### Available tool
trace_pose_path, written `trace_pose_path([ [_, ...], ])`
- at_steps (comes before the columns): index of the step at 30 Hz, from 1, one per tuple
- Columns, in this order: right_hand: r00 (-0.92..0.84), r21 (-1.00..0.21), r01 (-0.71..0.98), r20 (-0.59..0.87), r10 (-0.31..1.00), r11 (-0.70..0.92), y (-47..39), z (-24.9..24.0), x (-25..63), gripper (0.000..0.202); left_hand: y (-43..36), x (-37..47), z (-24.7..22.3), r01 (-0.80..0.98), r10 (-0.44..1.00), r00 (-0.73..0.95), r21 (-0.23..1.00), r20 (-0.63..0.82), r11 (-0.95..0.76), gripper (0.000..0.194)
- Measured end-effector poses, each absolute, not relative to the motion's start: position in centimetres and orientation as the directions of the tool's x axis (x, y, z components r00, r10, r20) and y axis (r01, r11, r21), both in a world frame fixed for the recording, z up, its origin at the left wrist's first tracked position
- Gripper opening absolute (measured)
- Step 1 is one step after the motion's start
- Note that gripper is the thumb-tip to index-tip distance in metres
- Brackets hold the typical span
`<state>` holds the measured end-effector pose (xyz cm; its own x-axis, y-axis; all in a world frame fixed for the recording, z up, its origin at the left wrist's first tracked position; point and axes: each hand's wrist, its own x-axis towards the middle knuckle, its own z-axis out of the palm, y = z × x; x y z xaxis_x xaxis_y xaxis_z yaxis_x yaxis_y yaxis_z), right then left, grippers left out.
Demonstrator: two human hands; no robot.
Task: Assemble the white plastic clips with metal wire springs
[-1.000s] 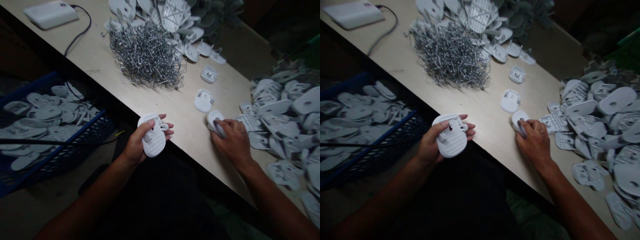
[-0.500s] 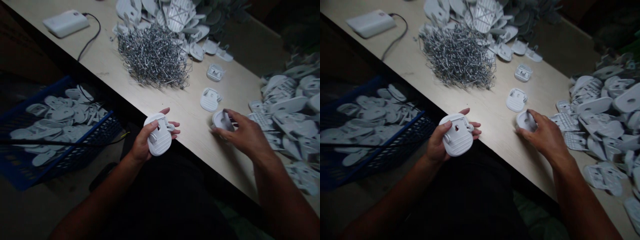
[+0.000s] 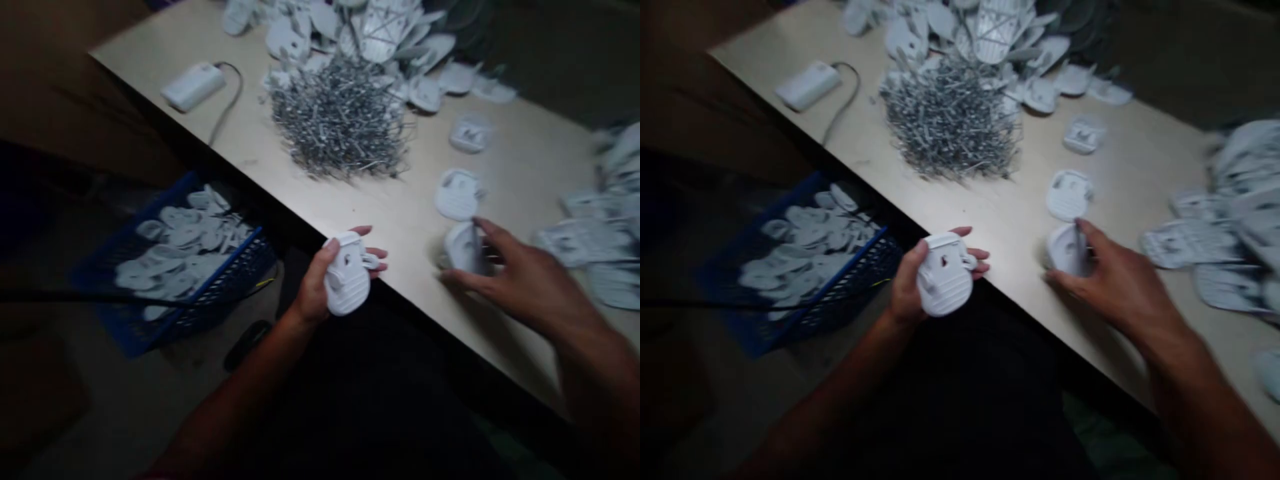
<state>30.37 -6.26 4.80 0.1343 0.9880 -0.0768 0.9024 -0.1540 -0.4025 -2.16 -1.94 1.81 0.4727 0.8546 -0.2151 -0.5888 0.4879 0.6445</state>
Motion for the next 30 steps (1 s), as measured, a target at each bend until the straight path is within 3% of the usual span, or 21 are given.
trace_pose_path([
  [1,0.125,-0.427,0.890,-0.103,0.987,-0.157,-6.2,5.5,29.3,0.106,-1.9,-2.1,1.8,-0.589,0.862,0.455,0.652,-0.222,0.478,0.071],
  [3,0.089,-0.616,0.772,-0.139,0.986,-0.156,-6.1,6.4,27.3,0.108,-1.7,-2.0,1.7,-0.603,0.868,0.447,0.644,-0.217,0.471,0.073],
  [5,0.037,-0.803,0.574,-0.169,0.985,-0.159,-6.1,7.2,25.6,0.106,-1.7,-1.7,1.9,-0.606,0.862,0.462,0.635,-0.211,0.480,0.076],
  [8,-0.051,-0.937,0.297,-0.210,0.976,-0.186,-6.4,8.2,23.4,0.098,-1.7,-1.4,2.1,-0.578,0.866,0.447,0.665,-0.226,0.472,0.076],
  [11,-0.111,-0.974,0.135,-0.195,0.974,-0.180,-6.7,8.7,21.5,0.098,-1.6,-1.3,2.2,-0.573,0.898,0.375,0.704,-0.231,0.420,0.076],
  [18,-0.130,-0.985,0.057,-0.171,0.977,-0.165,-6.8,8.0,18.5,0.095,-1.7,-1.1,2.2,-0.601,0.897,0.376,0.677,-0.230,0.426,0.074],
  [30,-0.136,-0.994,0.105,-0.051,0.989,-0.036,-6.9,6.8,16.5,0.092,-2.2,-1.2,1.5,-0.580,0.943,0.292,0.755,-0.159,0.307,0.066],
])
